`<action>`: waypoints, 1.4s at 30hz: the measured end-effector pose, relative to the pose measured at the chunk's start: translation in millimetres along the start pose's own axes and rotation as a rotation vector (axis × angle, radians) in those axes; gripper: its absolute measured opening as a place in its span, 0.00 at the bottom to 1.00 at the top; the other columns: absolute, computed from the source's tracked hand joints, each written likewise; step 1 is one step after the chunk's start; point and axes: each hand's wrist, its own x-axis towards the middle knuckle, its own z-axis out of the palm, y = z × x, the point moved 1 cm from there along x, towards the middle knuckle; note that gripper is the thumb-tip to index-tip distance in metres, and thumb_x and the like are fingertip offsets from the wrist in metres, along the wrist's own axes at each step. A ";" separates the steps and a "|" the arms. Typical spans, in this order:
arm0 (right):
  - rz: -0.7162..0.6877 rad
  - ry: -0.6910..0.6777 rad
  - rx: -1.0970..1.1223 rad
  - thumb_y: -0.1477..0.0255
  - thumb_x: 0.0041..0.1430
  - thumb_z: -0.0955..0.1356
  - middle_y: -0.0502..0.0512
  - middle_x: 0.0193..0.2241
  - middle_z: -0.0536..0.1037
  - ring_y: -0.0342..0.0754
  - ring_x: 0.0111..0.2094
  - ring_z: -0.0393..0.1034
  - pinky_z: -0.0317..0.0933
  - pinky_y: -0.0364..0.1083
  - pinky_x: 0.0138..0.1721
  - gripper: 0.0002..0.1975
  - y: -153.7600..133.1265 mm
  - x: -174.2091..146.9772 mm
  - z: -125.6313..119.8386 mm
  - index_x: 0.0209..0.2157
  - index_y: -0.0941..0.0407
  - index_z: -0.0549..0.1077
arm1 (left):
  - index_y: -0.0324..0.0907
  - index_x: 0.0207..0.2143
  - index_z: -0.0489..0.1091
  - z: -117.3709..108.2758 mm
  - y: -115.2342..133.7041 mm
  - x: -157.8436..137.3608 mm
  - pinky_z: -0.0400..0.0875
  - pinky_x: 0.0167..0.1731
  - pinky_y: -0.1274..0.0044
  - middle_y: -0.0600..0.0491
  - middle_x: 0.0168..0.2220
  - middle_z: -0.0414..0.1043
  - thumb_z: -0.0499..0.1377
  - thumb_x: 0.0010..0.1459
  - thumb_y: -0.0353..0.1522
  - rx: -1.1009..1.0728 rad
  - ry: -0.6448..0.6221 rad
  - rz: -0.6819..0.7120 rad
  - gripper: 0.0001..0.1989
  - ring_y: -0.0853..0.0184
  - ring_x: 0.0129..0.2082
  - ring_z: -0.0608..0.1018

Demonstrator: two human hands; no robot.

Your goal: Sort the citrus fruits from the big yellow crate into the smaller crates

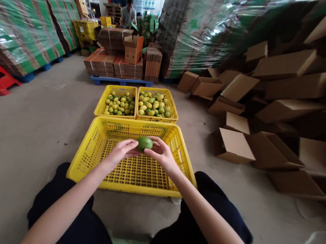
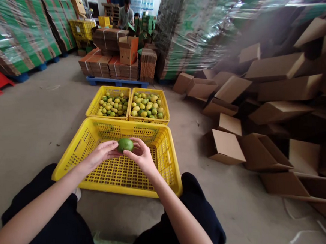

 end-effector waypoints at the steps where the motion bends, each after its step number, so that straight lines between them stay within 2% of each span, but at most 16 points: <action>1: 0.009 -0.007 -0.005 0.63 0.46 0.77 0.50 0.35 0.80 0.49 0.38 0.75 0.69 0.50 0.43 0.22 -0.8 0.2 -0.4 0.44 0.51 0.73 | 0.37 0.37 0.75 -0.7 -0.5 0.4 0.76 0.44 0.72 0.47 0.34 0.81 0.71 0.47 0.45 -0.019 0.012 -0.014 0.23 0.64 0.34 0.83; 5: 0.116 -0.029 0.011 0.58 0.51 0.73 0.52 0.35 0.80 0.48 0.35 0.75 0.69 0.48 0.39 0.19 -2.2 0.7 -0.3 0.43 0.53 0.75 | 0.36 0.36 0.75 -2.2 -3.0 1.9 0.76 0.38 0.73 0.47 0.30 0.81 0.69 0.48 0.46 -0.040 0.069 -0.083 0.22 0.65 0.30 0.82; 8: 0.163 -0.046 -0.013 0.57 0.52 0.72 0.54 0.35 0.80 0.49 0.34 0.74 0.69 0.47 0.35 0.19 -1.0 1.0 1.7 0.41 0.54 0.77 | 0.36 0.34 0.75 -0.1 -3.4 1.2 0.76 0.38 0.72 0.47 0.29 0.80 0.67 0.50 0.47 0.039 0.066 -0.068 0.22 0.64 0.30 0.81; 15: 0.123 -0.060 -0.064 0.57 0.52 0.72 0.55 0.38 0.81 0.51 0.38 0.74 0.69 0.48 0.37 0.21 0.2 -0.5 2.5 0.43 0.56 0.79 | 0.38 0.34 0.72 6.8 5.1 -4.5 0.74 0.42 0.71 0.49 0.34 0.78 0.68 0.47 0.49 0.244 -0.013 0.025 0.24 0.65 0.32 0.80; 21: 0.120 -0.093 -0.024 0.52 0.55 0.69 0.57 0.43 0.81 0.52 0.39 0.75 0.71 0.50 0.38 0.24 4.2 -2.4 5.5 0.44 0.56 0.79 | 0.39 0.34 0.70 4.1 6.3 -4.2 0.73 0.36 0.72 0.52 0.29 0.74 0.65 0.48 0.51 0.304 -0.013 0.002 0.25 0.66 0.28 0.78; 24: 0.113 -0.124 -0.050 0.53 0.55 0.70 0.57 0.40 0.81 0.50 0.35 0.74 0.70 0.49 0.36 0.24 2.2 -3.5 6.7 0.45 0.56 0.79 | 0.38 0.37 0.71 4.4 5.8 -6.4 0.73 0.34 0.72 0.49 0.32 0.75 0.63 0.50 0.49 0.339 -0.030 0.063 0.23 0.64 0.31 0.78; 27: 0.115 -0.159 -0.135 0.53 0.54 0.71 0.55 0.34 0.81 0.47 0.30 0.72 0.68 0.47 0.33 0.24 -2.1 -4.0 5.6 0.43 0.57 0.80 | 0.39 0.40 0.73 7.0 6.4 -10.0 0.74 0.35 0.71 0.46 0.38 0.77 0.63 0.52 0.45 0.400 -0.102 0.094 0.20 0.60 0.36 0.78; 30: 0.108 -0.154 -0.160 0.54 0.54 0.71 0.53 0.29 0.79 0.46 0.29 0.71 0.67 0.46 0.31 0.23 -4.5 -4.1 3.8 0.42 0.57 0.80 | 0.39 0.42 0.75 8.9 7.7 -11.9 0.75 0.36 0.70 0.45 0.38 0.78 0.62 0.54 0.43 0.417 -0.140 0.102 0.19 0.59 0.37 0.79; 35: 0.100 -0.124 -0.130 0.55 0.53 0.72 0.54 0.32 0.80 0.48 0.32 0.72 0.67 0.47 0.33 0.22 -2.3 -5.9 3.8 0.43 0.56 0.79 | 0.39 0.46 0.75 9.6 7.1 -12.0 0.76 0.39 0.69 0.44 0.42 0.79 0.62 0.56 0.41 0.376 -0.165 0.139 0.20 0.58 0.41 0.80; 39: 0.036 -0.054 -0.125 0.59 0.52 0.72 0.55 0.40 0.81 0.52 0.39 0.74 0.69 0.50 0.42 0.24 -1.3 -7.1 6.0 0.49 0.54 0.77 | 0.40 0.52 0.73 10.7 6.9 -13.1 0.74 0.47 0.66 0.44 0.48 0.78 0.65 0.55 0.39 0.457 -0.072 0.247 0.23 0.56 0.46 0.79; 42: 0.020 -0.043 -0.020 0.60 0.53 0.72 0.54 0.48 0.78 0.54 0.46 0.74 0.70 0.52 0.47 0.25 -0.4 -5.3 7.7 0.53 0.50 0.74 | 0.43 0.56 0.70 12.0 8.7 -15.9 0.73 0.50 0.65 0.46 0.50 0.77 0.67 0.53 0.38 0.646 0.060 0.448 0.28 0.57 0.47 0.79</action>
